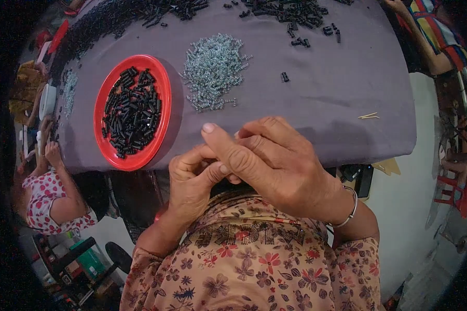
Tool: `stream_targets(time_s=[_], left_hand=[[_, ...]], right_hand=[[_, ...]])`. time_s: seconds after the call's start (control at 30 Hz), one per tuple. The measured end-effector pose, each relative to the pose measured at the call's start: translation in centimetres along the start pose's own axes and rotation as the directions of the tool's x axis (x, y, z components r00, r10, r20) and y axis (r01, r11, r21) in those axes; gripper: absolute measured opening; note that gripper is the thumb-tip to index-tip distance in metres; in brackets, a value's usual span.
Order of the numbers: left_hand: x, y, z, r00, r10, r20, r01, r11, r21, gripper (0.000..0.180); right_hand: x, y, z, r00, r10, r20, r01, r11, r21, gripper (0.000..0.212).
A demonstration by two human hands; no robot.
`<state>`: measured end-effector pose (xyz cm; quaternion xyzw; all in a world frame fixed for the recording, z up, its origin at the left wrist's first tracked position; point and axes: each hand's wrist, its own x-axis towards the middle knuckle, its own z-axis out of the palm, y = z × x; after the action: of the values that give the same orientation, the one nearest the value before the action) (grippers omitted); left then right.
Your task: Manually assembling small black connectors by inserting translucent components.
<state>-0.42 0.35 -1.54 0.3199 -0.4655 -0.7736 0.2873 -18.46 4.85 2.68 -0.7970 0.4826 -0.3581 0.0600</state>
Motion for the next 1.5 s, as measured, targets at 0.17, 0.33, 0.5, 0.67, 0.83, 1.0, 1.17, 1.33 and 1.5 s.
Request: stream_targets(time_s=[0.17, 0.33, 0.5, 0.67, 0.83, 1.0, 1.17, 1.33, 1.5], left_hand=[[0.3, -0.4, -0.6, 0.992, -0.104, 0.078, 0.123, 0.945, -0.303, 0.017], [0.6, -0.8, -0.9, 0.978, -0.174, 0.119, 0.211, 0.804, -0.556, 0.019], [0.6, -0.9, -1.0, 0.971, -0.209, 0.120, 0.238, 0.763, -0.601, 0.019], [0.7, -0.7, -1.1, 0.969, -0.203, 0.139, 0.246, 0.792, -0.558, 0.018], [0.6, -0.4, -1.1, 0.967, -0.201, 0.158, 0.256, 0.746, -0.615, 0.017], [0.6, -0.7, -1.2, 0.968, -0.196, 0.154, 0.249, 0.795, -0.553, 0.018], [0.6, 0.0, -0.8, 0.981, -0.172, 0.086, 0.192, 0.875, -0.444, 0.016], [0.7, -0.1, -0.7, 0.995, -0.098, 0.001, 0.093, 0.950, -0.298, 0.013], [0.8, 0.1, -0.7, 0.996, -0.065, -0.057, 0.055, 0.984, -0.171, 0.012]], right_hand=[[-0.1, 0.7, 0.2, 0.980, 0.184, -0.074, -0.169, 0.970, 0.176, 0.049], [-1.0, 2.6, 0.1, 0.889, 0.455, 0.055, -0.452, 0.851, 0.268, 0.042], [-0.5, 1.5, 2.0, 0.950, 0.313, 0.018, -0.295, 0.873, 0.387, 0.037], [-0.7, 1.4, 2.7, 0.953, 0.303, 0.016, -0.273, 0.834, 0.479, 0.028], [-1.1, 1.8, 3.1, 0.931, 0.364, 0.033, -0.323, 0.776, 0.542, 0.024], [-1.3, 1.7, 3.5, 0.927, 0.374, 0.016, -0.325, 0.783, 0.530, 0.025], [-1.5, 1.8, 3.7, 0.936, 0.352, -0.023, -0.292, 0.810, 0.508, 0.025], [-1.3, 2.3, 2.4, 0.911, 0.411, -0.027, -0.362, 0.829, 0.426, 0.024], [-2.2, 6.2, -0.9, 0.779, 0.578, -0.241, -0.574, 0.813, 0.096, 0.014]])
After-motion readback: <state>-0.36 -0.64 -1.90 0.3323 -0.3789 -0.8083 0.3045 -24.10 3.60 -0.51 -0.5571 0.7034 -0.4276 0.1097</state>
